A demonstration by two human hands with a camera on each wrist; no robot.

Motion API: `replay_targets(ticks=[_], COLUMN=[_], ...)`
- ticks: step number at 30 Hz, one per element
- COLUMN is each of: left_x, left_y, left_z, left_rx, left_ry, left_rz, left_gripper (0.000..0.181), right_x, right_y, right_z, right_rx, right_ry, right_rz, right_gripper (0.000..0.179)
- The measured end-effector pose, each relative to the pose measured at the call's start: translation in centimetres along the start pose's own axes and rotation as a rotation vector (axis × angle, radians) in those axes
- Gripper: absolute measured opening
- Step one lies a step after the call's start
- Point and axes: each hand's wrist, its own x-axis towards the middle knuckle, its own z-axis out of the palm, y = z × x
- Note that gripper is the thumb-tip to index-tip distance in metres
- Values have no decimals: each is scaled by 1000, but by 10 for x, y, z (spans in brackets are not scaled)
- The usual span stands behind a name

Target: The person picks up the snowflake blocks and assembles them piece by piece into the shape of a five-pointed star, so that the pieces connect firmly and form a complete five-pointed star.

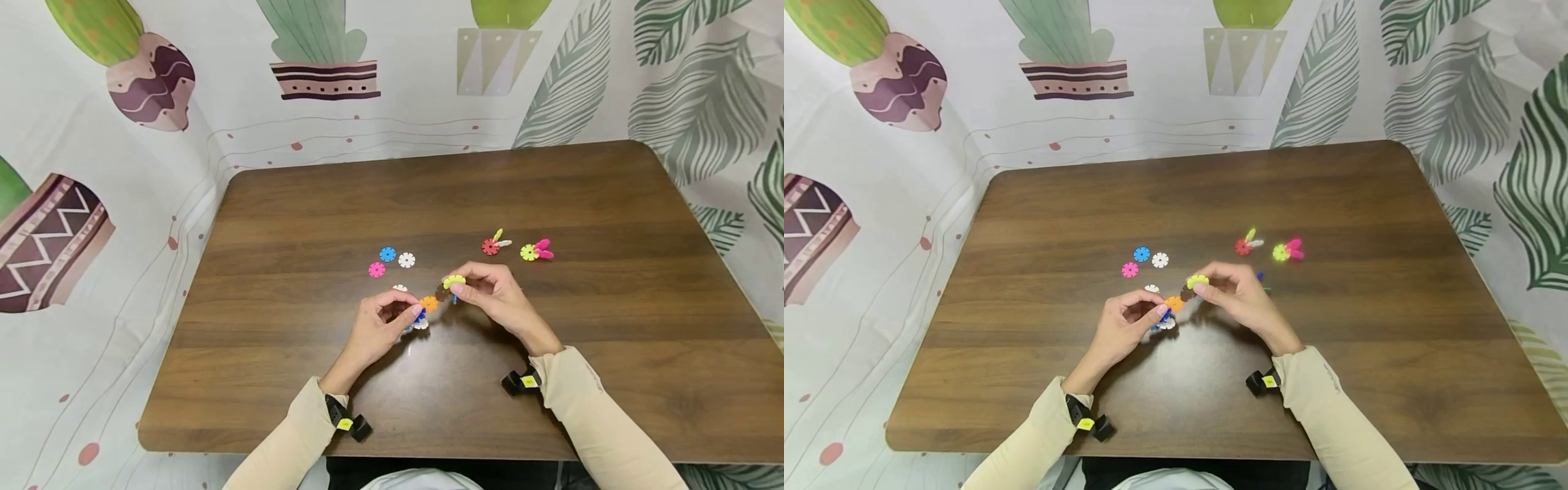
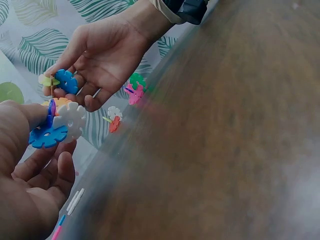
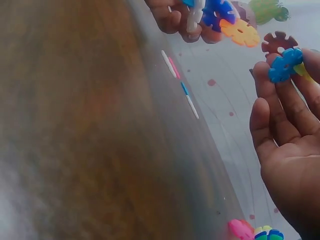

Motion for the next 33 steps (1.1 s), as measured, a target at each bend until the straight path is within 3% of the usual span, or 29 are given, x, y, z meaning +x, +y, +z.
replay_targets(ticks=[20, 33], left_x=[0, 0], left_y=[1, -2], left_z=[2, 4], left_rx=[137, 109], left_ry=[-44, -28], left_rz=[83, 77], left_gripper=[5, 6], right_x=[1, 2], right_y=[4, 5], right_z=[1, 8], right_rx=[8, -36], right_ry=[-55, -75], right_rz=[4, -11], right_gripper=[8, 8])
